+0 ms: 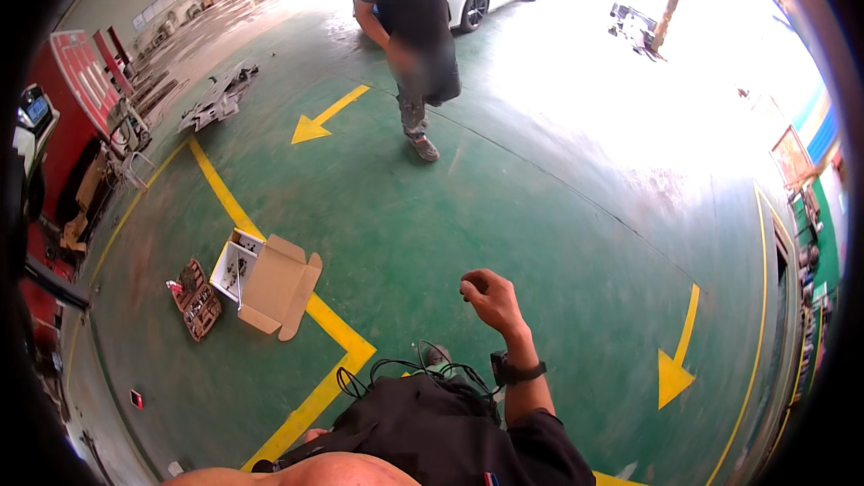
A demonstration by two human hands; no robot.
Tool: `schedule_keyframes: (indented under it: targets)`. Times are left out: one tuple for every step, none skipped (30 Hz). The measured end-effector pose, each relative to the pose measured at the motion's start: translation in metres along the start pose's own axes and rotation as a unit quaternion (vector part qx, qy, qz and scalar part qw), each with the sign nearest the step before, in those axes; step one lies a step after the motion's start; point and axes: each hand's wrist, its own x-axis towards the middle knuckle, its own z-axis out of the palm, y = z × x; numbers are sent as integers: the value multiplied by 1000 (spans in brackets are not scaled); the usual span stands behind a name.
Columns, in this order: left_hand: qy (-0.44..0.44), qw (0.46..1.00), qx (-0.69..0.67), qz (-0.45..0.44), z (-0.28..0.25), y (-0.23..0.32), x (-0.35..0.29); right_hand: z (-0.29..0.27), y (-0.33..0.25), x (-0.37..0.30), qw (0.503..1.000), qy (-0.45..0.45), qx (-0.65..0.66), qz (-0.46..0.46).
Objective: The person uses a ratchet and socket to loosen a bolt on the undercarriage of a car that is elevated on a lift. They then walk across the garage to a shelf and select a replacement part.
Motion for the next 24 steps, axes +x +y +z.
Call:
schedule_keyframes:
  targets:
    - [2,1000,-6,-7,-2,6,-1,-3,0,-3,1000,6,5,7]
    - [-7,1000,0,-6,-6,5,9,-3,0,-5,1000,11,11,12]
    - [-9,1000,-15,-25,-11,2,18,-2,-1,-4,1000,4,13,10]
    - [-12,999,-30,-43,-15,-2,29,-1,-1,-4,1000,3,12,9]
    - [-8,994,-66,-82,-17,-2,35,1,0,-5,1000,2,11,9]
    - [-1,988,-100,-120,-21,0,42,2,0,-6,1000,1,10,12]
    - [-2,984,-111,-138,-21,3,44,2,-1,-5,1000,-3,7,13]
    - [-11,985,-100,-138,-22,8,49,2,-3,-5,1000,-7,4,13]
    - [-18,987,-83,-135,-23,13,53,1,-6,-8,1000,-4,4,6]
    - [-25,989,-69,-131,-22,14,52,-2,-8,-9,1000,-2,-5,8]
    - [-32,990,-55,-126,-21,18,53,-4,-9,-10,1000,-1,-15,9]
    - [-39,991,-44,-122,-18,21,54,-7,-10,-12,1000,-1,-24,11]
    - [-45,992,-32,-117,-18,23,54,-8,-10,-14,1000,1,-23,16]
    - [-50,992,-23,-114,-17,25,54,-9,-11,-16,1000,2,-22,20]
    - [-55,992,-15,-113,-16,26,53,-10,-11,-17,999,3,-21,24]
    - [-60,992,-7,-110,-17,26,53,-10,-9,-19,999,6,-18,29]
    - [-65,992,1,-110,-17,26,53,-11,-7,-20,999,9,-15,34]
    - [-69,992,8,-106,-16,27,53,-11,-6,-22,999,11,-12,39]
    - [-73,992,15,-104,-16,27,52,-12,-5,-23,999,10,-10,40]
    - [-77,991,20,-104,-15,25,50,-13,-6,-25,999,10,-8,40]
    - [-78,991,25,-102,-15,25,49,-14,-6,-26,999,8,-7,41]
    - [-83,991,31,-100,-15,26,50,-14,-7,-27,999,9,-12,40]
    - [-86,991,35,-98,-15,27,49,-15,-8,-28,999,10,-18,40]
    - [-91,991,42,-93,-15,28,50,-15,-10,-29,999,10,-24,39]
